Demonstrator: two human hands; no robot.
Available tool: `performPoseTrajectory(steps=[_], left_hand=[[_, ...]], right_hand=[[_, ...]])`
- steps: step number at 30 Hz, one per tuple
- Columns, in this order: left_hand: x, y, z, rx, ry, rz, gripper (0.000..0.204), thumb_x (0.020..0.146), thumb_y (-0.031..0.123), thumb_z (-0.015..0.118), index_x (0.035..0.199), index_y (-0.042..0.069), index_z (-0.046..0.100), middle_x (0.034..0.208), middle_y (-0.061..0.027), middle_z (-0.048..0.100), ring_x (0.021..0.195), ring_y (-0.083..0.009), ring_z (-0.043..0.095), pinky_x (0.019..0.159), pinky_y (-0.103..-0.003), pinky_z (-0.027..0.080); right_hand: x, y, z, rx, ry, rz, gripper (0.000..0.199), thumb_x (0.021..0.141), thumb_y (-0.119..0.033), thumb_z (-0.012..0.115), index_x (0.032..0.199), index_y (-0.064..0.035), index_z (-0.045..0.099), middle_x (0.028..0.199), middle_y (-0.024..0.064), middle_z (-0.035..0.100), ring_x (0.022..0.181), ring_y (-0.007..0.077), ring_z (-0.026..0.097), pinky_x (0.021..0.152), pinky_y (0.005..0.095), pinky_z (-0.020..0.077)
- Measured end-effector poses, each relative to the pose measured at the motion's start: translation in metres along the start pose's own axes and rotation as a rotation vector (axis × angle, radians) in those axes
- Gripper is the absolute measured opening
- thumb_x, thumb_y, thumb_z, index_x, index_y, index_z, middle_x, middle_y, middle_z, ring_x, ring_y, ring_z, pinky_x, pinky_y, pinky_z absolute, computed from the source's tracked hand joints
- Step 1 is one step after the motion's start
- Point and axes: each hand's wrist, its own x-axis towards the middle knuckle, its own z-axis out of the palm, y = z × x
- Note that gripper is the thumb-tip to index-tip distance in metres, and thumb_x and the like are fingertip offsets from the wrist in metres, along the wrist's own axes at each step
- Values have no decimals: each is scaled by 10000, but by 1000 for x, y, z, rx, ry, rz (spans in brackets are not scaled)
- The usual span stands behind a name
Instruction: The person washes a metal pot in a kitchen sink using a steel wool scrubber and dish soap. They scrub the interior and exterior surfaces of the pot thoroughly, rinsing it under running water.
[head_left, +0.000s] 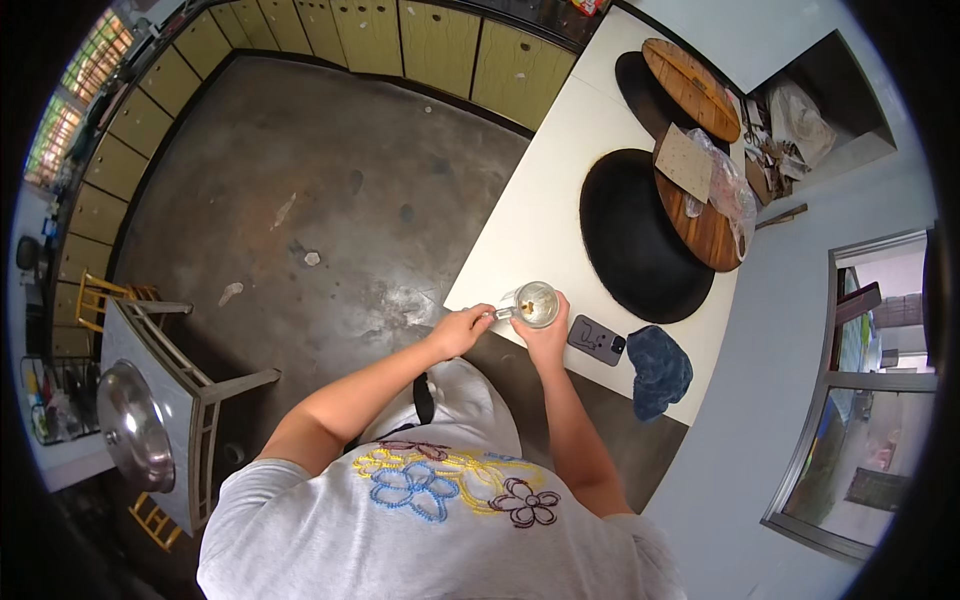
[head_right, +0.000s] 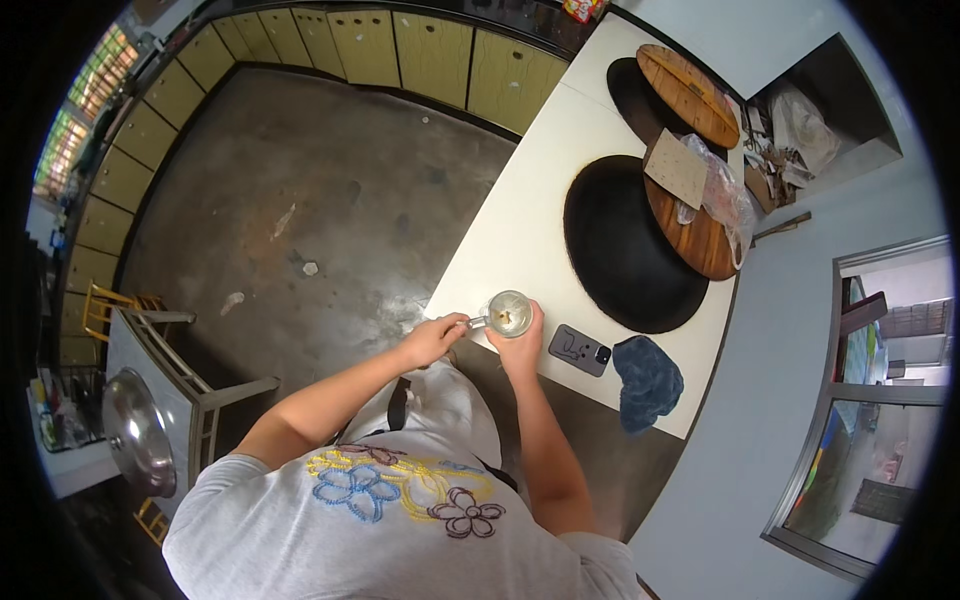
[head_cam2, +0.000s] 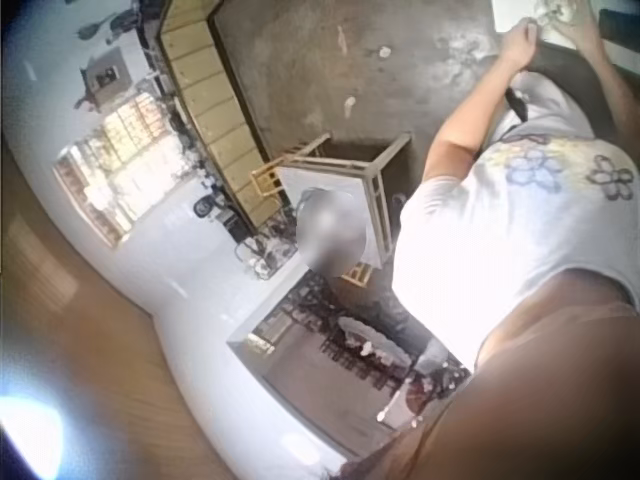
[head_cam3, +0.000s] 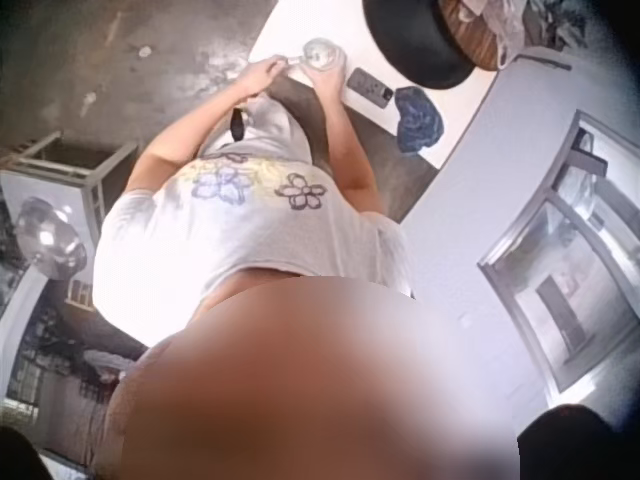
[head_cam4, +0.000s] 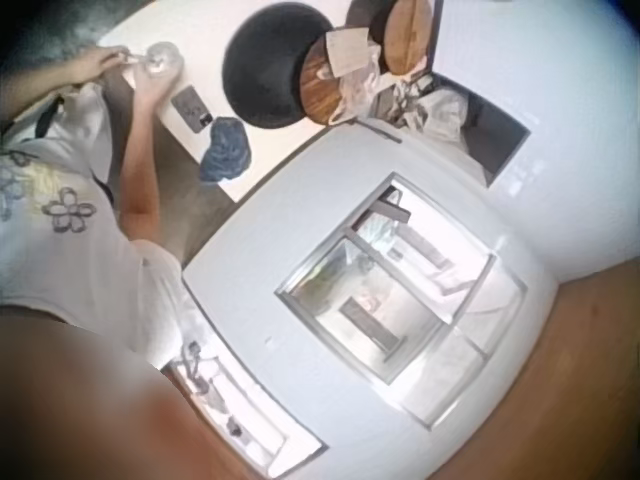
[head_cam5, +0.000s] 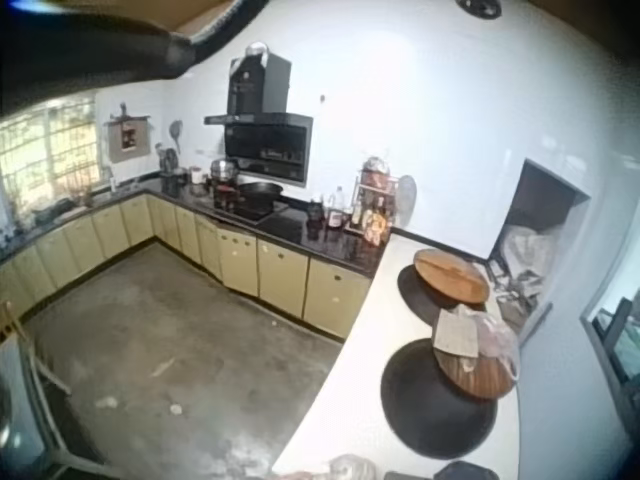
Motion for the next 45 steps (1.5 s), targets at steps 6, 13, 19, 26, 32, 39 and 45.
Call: performPoseTrajectory(steps=[6,13,19,26,32,39,45], left_hand=[[31,2,-13,-113,-117,7,420,1023,380,489,1377,155,518,1075,-165,703,1009,-361,658,877,-440,509],[31,-35,-75,-103,-61,56,417,987,373,550,1337,148,530,1050,-196,697,971,-383,658,860,-441,508],[8,-126,-203,-122,154,158,180,923,182,567,1072,100,625,1048,-134,624,986,-316,623,839,-387,490],[-55,-229,-413,86,163,-182,296,965,254,514,1254,205,552,1015,-153,693,932,-382,663,796,-506,513],[-83,-331,-599,204,378,-183,274,930,260,538,1175,219,655,1108,-122,667,976,-354,662,813,-476,539],[-45,-446,-780,90,536,-134,245,932,256,560,1156,198,641,1131,-121,625,982,-347,654,805,-480,538],[-35,-548,-942,5,633,-362,263,962,285,562,1184,166,639,1091,-139,661,1009,-352,638,859,-445,519]], right_hand=[[23,-33,-6,-51,-15,122,890,578,-44,898,1345,-32,447,1274,152,562,1175,286,566,1012,397,461],[-30,6,-45,-207,165,-31,888,688,13,813,1452,-32,363,1298,152,493,1168,279,512,1042,399,411],[-45,-115,43,-187,-361,83,684,843,-26,663,1464,-30,375,856,73,633,902,230,605,957,375,455],[85,-212,319,-503,-852,413,494,1001,-259,533,1432,-32,453,805,135,701,882,318,687,1032,447,430],[175,-312,549,-475,-1334,-286,209,902,-216,702,974,-27,756,931,118,732,843,252,713,755,330,543],[265,-342,766,-568,-1610,217,226,820,-128,743,1030,-50,763,922,131,758,880,193,730,799,312,552],[373,-449,999,-626,-1944,-138,259,829,-125,726,1052,6,738,996,152,749,911,216,710,825,330,544]])
